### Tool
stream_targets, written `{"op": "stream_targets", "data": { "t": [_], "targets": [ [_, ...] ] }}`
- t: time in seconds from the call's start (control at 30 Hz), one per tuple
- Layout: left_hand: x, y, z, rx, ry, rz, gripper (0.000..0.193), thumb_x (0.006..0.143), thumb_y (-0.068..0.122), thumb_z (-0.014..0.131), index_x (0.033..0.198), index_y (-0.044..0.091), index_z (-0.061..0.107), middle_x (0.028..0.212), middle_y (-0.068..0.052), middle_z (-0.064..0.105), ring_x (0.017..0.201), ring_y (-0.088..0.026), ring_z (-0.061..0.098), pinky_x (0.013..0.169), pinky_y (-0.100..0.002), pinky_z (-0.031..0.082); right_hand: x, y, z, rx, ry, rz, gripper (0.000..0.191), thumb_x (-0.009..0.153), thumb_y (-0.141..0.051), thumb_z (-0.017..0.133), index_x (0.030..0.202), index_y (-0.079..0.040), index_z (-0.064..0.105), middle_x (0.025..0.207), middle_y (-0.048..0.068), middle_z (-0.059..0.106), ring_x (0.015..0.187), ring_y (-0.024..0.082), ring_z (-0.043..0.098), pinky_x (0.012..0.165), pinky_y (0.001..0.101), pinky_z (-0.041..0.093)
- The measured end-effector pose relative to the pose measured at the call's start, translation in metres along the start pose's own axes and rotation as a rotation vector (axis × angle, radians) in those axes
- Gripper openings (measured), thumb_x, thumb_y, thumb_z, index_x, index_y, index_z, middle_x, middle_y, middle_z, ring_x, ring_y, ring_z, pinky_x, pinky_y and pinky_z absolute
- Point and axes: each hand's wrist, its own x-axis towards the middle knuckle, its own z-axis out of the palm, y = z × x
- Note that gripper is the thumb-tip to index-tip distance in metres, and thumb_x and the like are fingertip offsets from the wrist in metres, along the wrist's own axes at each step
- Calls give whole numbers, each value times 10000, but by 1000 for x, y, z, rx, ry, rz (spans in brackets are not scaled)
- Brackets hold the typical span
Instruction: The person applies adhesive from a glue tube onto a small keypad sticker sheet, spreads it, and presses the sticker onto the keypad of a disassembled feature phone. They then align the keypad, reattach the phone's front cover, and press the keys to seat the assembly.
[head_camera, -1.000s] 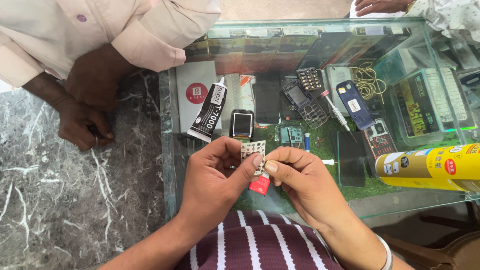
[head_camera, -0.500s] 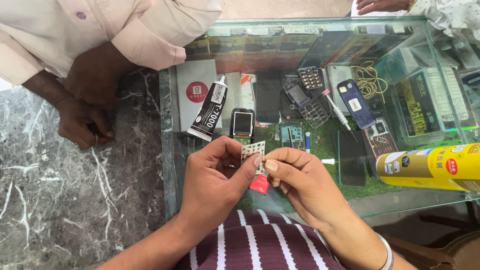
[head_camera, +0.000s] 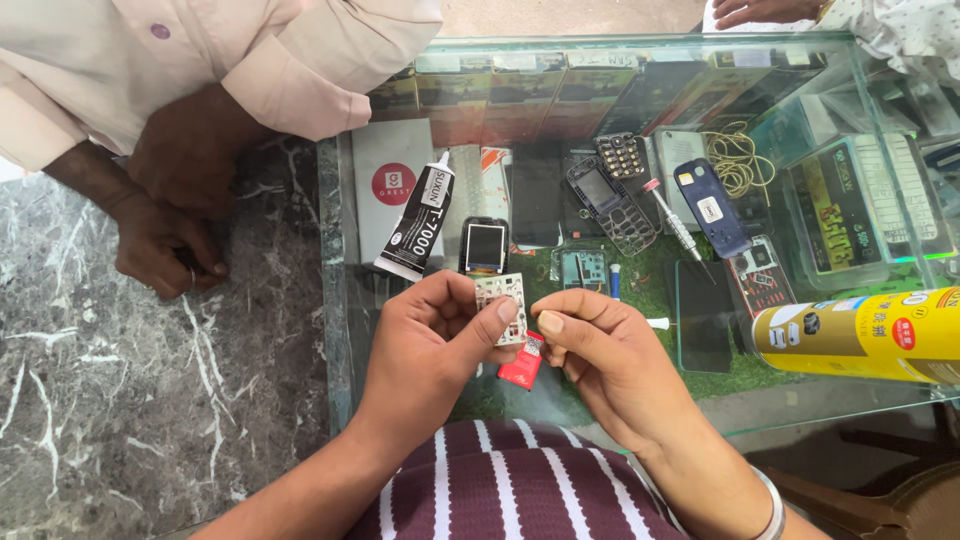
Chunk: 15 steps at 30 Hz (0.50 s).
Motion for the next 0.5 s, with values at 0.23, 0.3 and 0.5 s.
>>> {"op": "stream_targets", "data": {
  "t": [0.23,0.3,0.5],
  "targets": [
    [10,-3,-4,-167,-2,-105,157,937,131,701,937,-23,668,867,-70,717,755,-129,721,744,-327,677,-1,0,-2,-87,-10,-160,187,926,-80,727,1073,35,725,882,23,669,799,95,561,726,250,457],
    [12,-5,-6,-162,16,-94,154,935,133,696,937,-18,664,874,-69,720,764,-133,726,739,-329,678,-2,-5,-2,-251,30,-242,166,942,-94,727,1055,27,741,879,2,643,808,77,540,725,245,434],
    [12,-4,-16,-102,69,-39,158,944,142,699,952,-13,671,862,-88,728,741,-150,723,699,-310,653,-5,-26,9,-1149,124,-660,190,878,-166,741,1043,-82,783,903,48,615,844,179,570,733,309,454]
  ]
}}
